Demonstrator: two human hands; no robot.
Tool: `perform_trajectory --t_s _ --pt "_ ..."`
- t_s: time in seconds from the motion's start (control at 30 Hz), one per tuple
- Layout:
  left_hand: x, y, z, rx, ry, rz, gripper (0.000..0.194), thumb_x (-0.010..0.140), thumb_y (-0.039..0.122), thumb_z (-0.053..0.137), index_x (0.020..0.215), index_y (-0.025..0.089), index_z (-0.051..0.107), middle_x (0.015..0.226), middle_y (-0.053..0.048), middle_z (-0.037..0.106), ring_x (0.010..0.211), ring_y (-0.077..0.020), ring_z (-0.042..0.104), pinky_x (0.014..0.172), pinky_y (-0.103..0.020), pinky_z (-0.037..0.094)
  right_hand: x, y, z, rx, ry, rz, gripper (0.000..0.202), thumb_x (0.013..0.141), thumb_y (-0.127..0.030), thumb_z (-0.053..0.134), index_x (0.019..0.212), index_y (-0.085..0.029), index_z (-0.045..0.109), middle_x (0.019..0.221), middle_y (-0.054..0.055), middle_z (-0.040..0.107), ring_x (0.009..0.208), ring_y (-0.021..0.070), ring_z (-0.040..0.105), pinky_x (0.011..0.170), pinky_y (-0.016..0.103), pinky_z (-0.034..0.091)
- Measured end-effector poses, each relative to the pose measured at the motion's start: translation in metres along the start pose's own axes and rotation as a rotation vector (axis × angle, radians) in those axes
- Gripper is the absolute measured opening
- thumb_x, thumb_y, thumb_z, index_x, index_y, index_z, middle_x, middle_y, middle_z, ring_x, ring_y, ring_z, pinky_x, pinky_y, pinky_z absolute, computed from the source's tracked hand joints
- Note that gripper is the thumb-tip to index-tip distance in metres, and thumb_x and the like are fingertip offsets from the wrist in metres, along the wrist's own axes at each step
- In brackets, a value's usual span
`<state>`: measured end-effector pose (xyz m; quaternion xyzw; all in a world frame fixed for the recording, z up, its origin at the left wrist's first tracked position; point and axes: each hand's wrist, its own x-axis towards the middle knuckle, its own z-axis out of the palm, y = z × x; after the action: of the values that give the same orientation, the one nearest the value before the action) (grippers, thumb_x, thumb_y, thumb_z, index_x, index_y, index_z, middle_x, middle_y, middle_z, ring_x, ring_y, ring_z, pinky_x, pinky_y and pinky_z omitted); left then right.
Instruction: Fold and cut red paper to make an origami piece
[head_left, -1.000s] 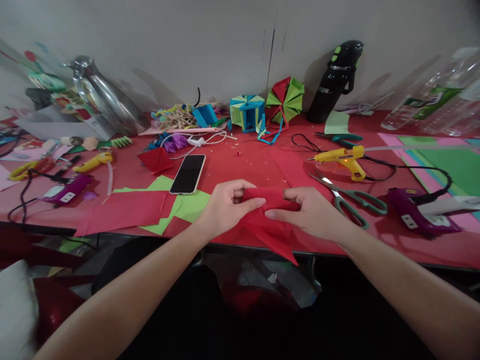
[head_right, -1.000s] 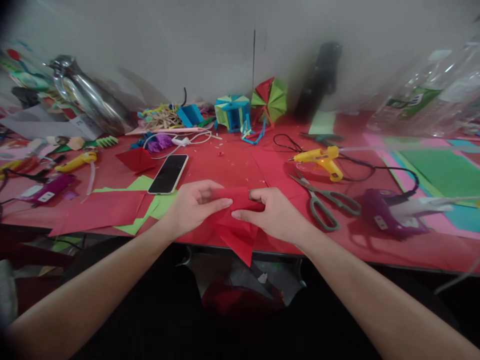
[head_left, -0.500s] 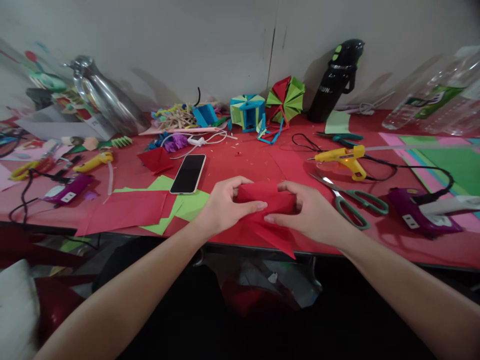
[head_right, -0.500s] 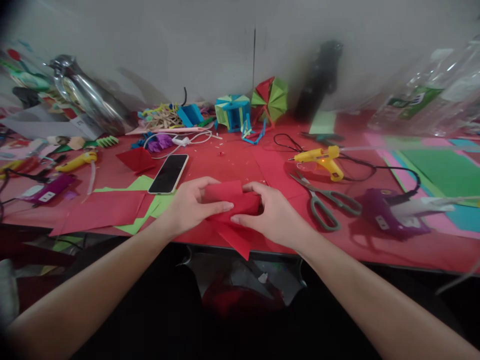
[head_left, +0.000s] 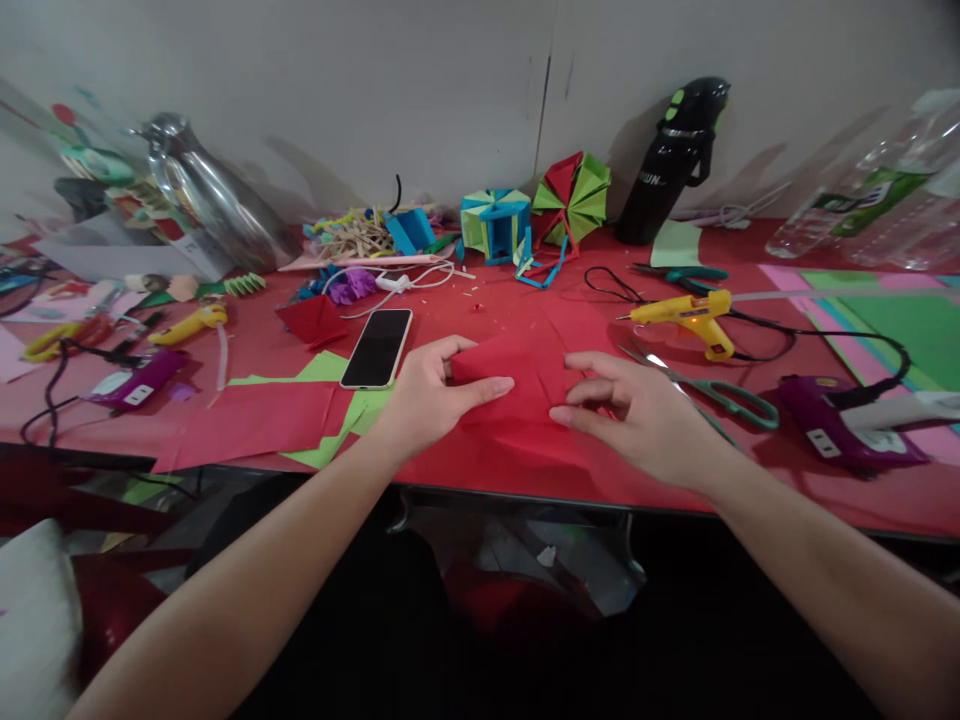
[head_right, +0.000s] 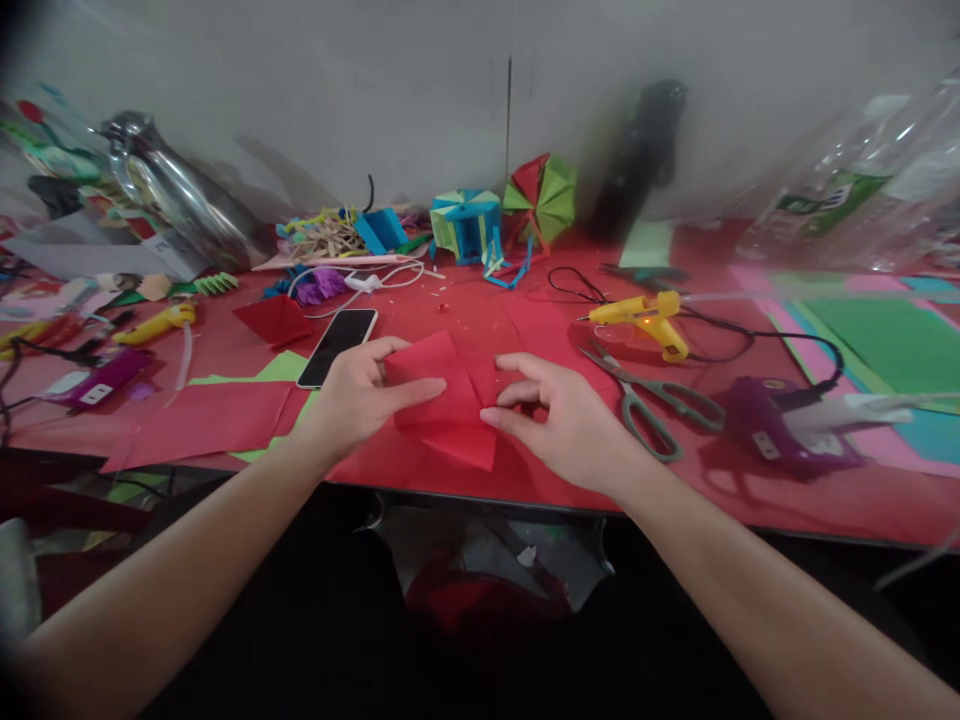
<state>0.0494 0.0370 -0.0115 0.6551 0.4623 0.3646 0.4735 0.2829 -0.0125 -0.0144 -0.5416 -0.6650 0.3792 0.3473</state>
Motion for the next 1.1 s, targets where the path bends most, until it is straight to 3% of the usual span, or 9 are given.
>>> perform_trajectory --t_s 0.2,0.47,0.7,1.1 --pt "0.0 -0.001 -0.002 -0.011 0.012 -0.002 0.038 0.072 0.037 0.082 0.101 0.017 0.068 0.09 -0.006 0.077 0.077 -0.0226 0.073 0.066 -0.031 0.059 0.003 -0.001 -0.01 -0.002 0.081 -0.035 0.027 0.092 -0.043 0.061 0.105 -0.022 0.07 0.095 0.005 0.075 0.085 0.0189 0.068 0.076 0.03 0.051" --pt "-0.002 0.0 0.004 -0.107 -0.011 0.022 0.036 0.071 0.031 0.083 0.099 0.017 0.066 0.093 -0.006 0.076 0.08 -0.0217 0.073 0.069 -0.031 0.06 0.001 -0.002 -0.001 -0.079 -0.116 0.01 0.034 0.087 -0.051 0.065 0.074 -0.02 0.065 0.069 -0.003 0.06 0.064 0.012 0.05 0.062 0.027 0.04" --pt "0.0 -0.005 0.007 -0.113 0.018 0.044 0.043 0.067 0.03 0.086 0.102 0.018 0.064 0.086 -0.003 0.075 0.078 -0.0219 0.072 0.064 -0.029 0.06 0.001 -0.004 0.0 -0.093 -0.139 0.001 0.036 0.093 -0.046 0.057 0.069 -0.019 0.061 0.062 -0.004 0.051 0.059 0.0111 0.044 0.056 0.026 0.035" --pt "0.0 -0.005 0.007 -0.217 -0.019 -0.003 0.048 0.066 0.028 0.086 0.107 0.016 0.062 0.1 -0.008 0.076 0.09 -0.0244 0.073 0.075 -0.034 0.061 0.002 0.002 -0.001 0.024 -0.207 0.043 0.029 0.084 -0.046 0.068 0.074 -0.019 0.068 0.069 0.0 0.06 0.065 0.0141 0.052 0.06 0.027 0.041"
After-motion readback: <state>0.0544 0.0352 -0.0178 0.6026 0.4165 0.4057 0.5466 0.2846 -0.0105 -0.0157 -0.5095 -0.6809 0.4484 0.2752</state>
